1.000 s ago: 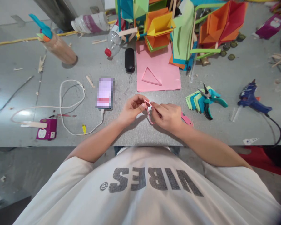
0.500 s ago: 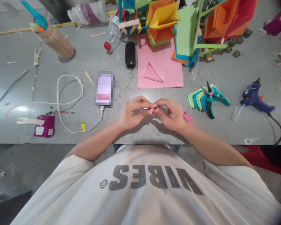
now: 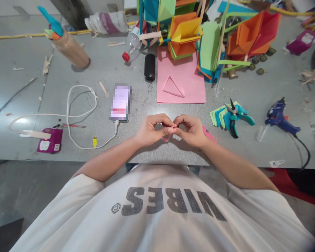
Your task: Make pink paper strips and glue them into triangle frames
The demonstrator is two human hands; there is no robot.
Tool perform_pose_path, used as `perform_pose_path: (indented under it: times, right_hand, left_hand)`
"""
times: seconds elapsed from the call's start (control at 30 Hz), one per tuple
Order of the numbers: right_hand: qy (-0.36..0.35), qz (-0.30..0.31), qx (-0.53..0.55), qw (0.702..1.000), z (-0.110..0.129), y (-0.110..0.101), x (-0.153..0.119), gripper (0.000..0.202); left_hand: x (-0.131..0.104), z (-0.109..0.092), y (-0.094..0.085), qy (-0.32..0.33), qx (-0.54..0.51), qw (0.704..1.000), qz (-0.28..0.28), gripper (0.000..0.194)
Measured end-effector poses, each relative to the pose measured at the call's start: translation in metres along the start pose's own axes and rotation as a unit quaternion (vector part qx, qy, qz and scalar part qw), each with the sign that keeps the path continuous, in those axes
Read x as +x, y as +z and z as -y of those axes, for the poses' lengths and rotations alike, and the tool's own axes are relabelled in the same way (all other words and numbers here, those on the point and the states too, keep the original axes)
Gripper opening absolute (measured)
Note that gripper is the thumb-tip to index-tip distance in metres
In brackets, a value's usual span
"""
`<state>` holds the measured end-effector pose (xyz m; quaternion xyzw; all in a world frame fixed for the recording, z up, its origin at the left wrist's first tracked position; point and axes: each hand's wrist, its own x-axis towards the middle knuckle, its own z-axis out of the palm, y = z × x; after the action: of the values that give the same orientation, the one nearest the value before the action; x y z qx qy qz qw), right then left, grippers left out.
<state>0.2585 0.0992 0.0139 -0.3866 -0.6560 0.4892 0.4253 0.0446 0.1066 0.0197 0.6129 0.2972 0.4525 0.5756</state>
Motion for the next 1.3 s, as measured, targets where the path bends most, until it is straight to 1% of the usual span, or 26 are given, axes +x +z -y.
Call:
perform_pose_path:
  times: [0.1,0.17,0.23,0.3,0.33,0.37,0.43,0.5,0.57,0.63,0.7,0.73,0.8,0.9,0.97,1.03,1.1,1.17,1.23,1.3]
  right_hand:
    - [0.011,0.009,-0.037,0.999,0.001,0.002,0.0,0.051]
    - [0.008,0.01,-0.065,0.998,-0.001,0.0,0.002,0.048]
    - [-0.003,-0.001,-0.117,0.993,-0.003,-0.004,0.006,0.04]
    - [-0.018,-0.024,-0.196,0.98,-0.005,-0.013,0.013,0.031]
    - [-0.023,-0.039,-0.242,0.969,-0.005,-0.018,0.017,0.028]
    - [-0.022,-0.053,-0.289,0.955,-0.004,-0.023,0.023,0.026]
    - [-0.002,-0.068,-0.385,0.92,-0.002,-0.032,0.036,0.028]
    - [0.041,-0.059,-0.474,0.878,0.0,-0.038,0.052,0.035]
    - [0.081,-0.028,-0.541,0.837,0.0,-0.041,0.069,0.04]
    - [0.106,0.005,-0.581,0.807,-0.002,-0.041,0.083,0.036]
    - [0.116,0.025,-0.599,0.792,-0.003,-0.038,0.089,0.03]
    - [0.115,0.029,-0.603,0.789,-0.003,-0.036,0.088,0.028]
    - [0.107,0.029,-0.598,0.794,-0.002,-0.032,0.08,0.024]
    - [0.082,0.006,-0.567,0.82,0.003,-0.024,0.06,0.021]
    - [0.062,-0.013,-0.538,0.84,0.005,-0.016,0.049,0.022]
    - [0.041,-0.023,-0.512,0.858,0.005,-0.007,0.041,0.024]
    - [0.02,-0.024,-0.494,0.869,0.004,0.003,0.038,0.026]
    - [0.003,-0.02,-0.482,0.876,0.0,0.012,0.035,0.026]
    - [-0.007,-0.011,-0.471,0.882,-0.003,0.018,0.032,0.025]
    - [-0.006,-0.002,-0.465,0.886,-0.005,0.021,0.028,0.024]
  left_hand:
    - [0.002,0.001,-0.001,-0.002,0.025,1.0,0.0,0.039]
    - [0.004,0.0,-0.003,0.009,0.049,0.999,-0.005,0.038]
    - [0.006,-0.002,-0.007,0.032,0.095,0.995,-0.011,0.033]
    - [0.009,-0.006,-0.013,0.067,0.176,0.982,-0.017,0.032]
    - [0.011,-0.008,-0.017,0.087,0.232,0.969,-0.015,0.032]
    - [0.012,-0.01,-0.02,0.108,0.298,0.948,-0.007,0.031]
    - [0.015,-0.013,-0.028,0.136,0.435,0.889,0.03,0.026]
    - [0.018,-0.012,-0.033,0.138,0.546,0.822,0.081,0.027]
    - [0.02,-0.008,-0.037,0.121,0.611,0.773,0.12,0.031]
    - [0.021,-0.007,-0.04,0.102,0.641,0.748,0.141,0.034]
    - [0.019,-0.011,-0.045,0.086,0.645,0.745,0.144,0.038]
    - [0.017,-0.016,-0.048,0.077,0.642,0.75,0.138,0.04]
    - [0.011,-0.031,-0.056,0.044,0.633,0.766,0.102,0.042]
    - [-0.003,-0.052,-0.07,-0.03,0.625,0.779,0.034,0.041]
    - [-0.01,-0.056,-0.075,-0.064,0.627,0.776,0.012,0.043]
    - [-0.013,-0.052,-0.075,-0.09,0.639,0.764,0.011,0.044]
    - [-0.011,-0.042,-0.07,-0.101,0.657,0.747,0.008,0.047]
    - [-0.007,-0.032,-0.064,-0.107,0.671,0.733,-0.008,0.052]
    - [-0.003,-0.024,-0.059,-0.121,0.674,0.728,-0.015,0.045]
    - [-0.001,-0.02,-0.057,-0.131,0.669,0.731,-0.017,0.034]
